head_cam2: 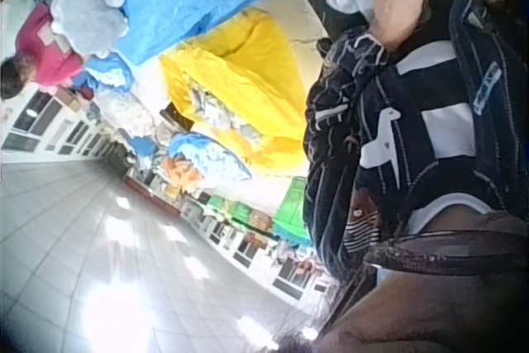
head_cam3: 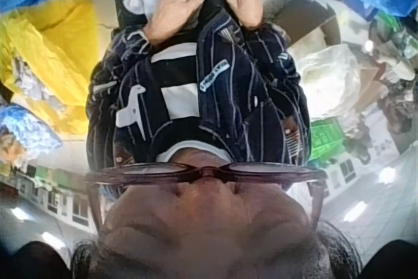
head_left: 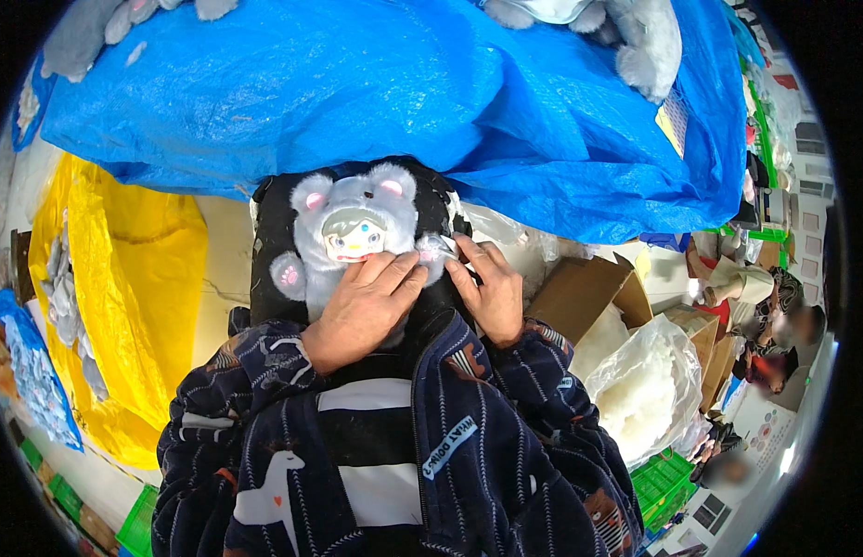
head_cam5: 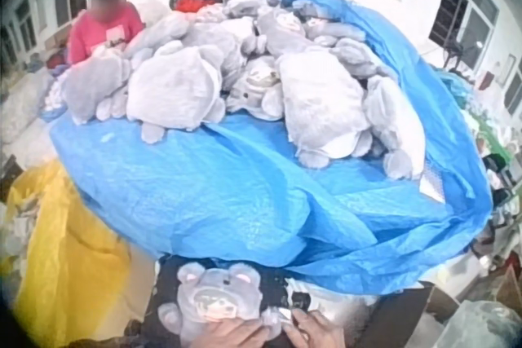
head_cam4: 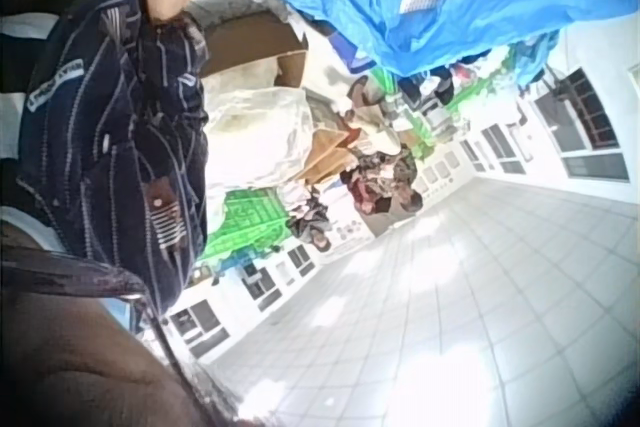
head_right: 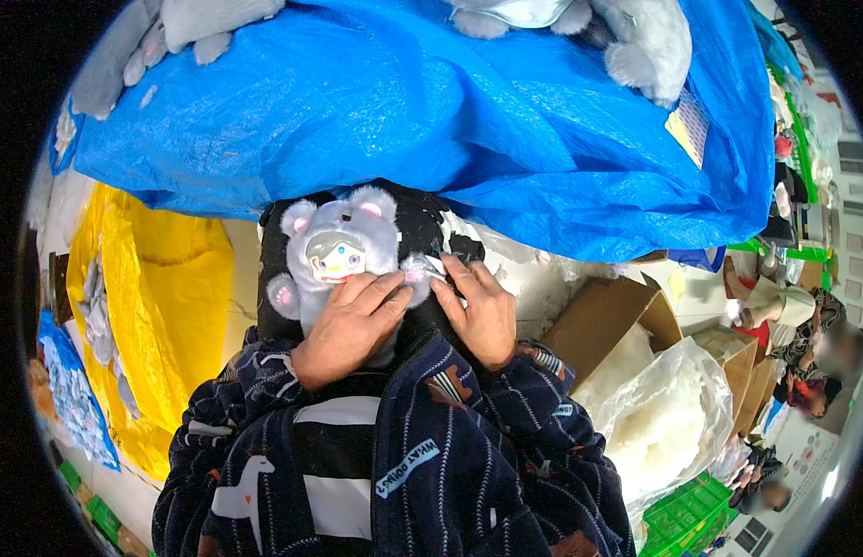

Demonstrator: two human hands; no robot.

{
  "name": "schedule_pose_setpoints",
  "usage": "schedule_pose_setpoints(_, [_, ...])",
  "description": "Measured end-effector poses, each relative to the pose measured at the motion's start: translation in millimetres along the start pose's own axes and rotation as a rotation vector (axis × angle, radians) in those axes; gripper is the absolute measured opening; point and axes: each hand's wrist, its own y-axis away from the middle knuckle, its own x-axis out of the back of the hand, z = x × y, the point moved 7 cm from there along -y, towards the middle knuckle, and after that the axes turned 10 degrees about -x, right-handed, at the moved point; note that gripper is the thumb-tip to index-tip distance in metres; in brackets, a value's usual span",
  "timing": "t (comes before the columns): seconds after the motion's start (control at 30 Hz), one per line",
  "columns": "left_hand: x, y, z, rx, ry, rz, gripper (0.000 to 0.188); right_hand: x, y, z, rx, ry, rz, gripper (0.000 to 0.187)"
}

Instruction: The person sits on the floor and uses scissors to trim loose threads and fluff from the face and body of a gray stuffed toy. They repeatedly pick up the toy, trim specific areas, and place it back on a blue tarp among other similar toys.

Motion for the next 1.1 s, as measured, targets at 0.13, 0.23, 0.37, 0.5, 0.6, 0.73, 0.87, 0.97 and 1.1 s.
schedule_pose_setpoints(0.13, [-1,1,-1,0.019,-0.012,-0.028,0.039,4,-1,-2,0.017,0.098,-0.023,0.031])
schedule_pose_setpoints(0.23, [-2,-1,0,0.02,-0.023,-0.048,0.04,5,0,-2,-0.012,0.095,-0.027,0.03])
schedule_pose_setpoints(0.37, [-4,0,0,0.035,-0.006,-0.061,0.04,-5,-8,-3,-0.047,0.003,-0.039,0.03])
schedule_pose_setpoints(0.5, [-5,1,-1,0.039,-0.004,-0.059,0.039,7,-14,-13,0.045,0.165,-0.085,0.031])
schedule_pose_setpoints(0.6, [-4,1,-2,0.046,0.006,-0.056,0.038,11,-16,-19,0.006,0.282,-0.176,0.029])
schedule_pose_setpoints(0.73, [-3,1,-2,0.043,0.014,-0.027,0.038,3,-23,-20,0.059,0.099,-0.198,0.026])
schedule_pose_setpoints(0.87, [-3,2,-3,0.044,0.013,-0.03,0.037,-17,-17,10,-0.134,-0.385,-0.252,0.024])
schedule_pose_setpoints(0.97, [-3,2,-4,0.043,0.031,-0.024,0.036,-34,2,32,-0.571,-1.036,-0.404,0.029])
schedule_pose_setpoints(1.1, [-4,5,-6,0.054,0.046,-0.004,0.034,11,-18,18,-0.467,-1.481,-0.297,0.033])
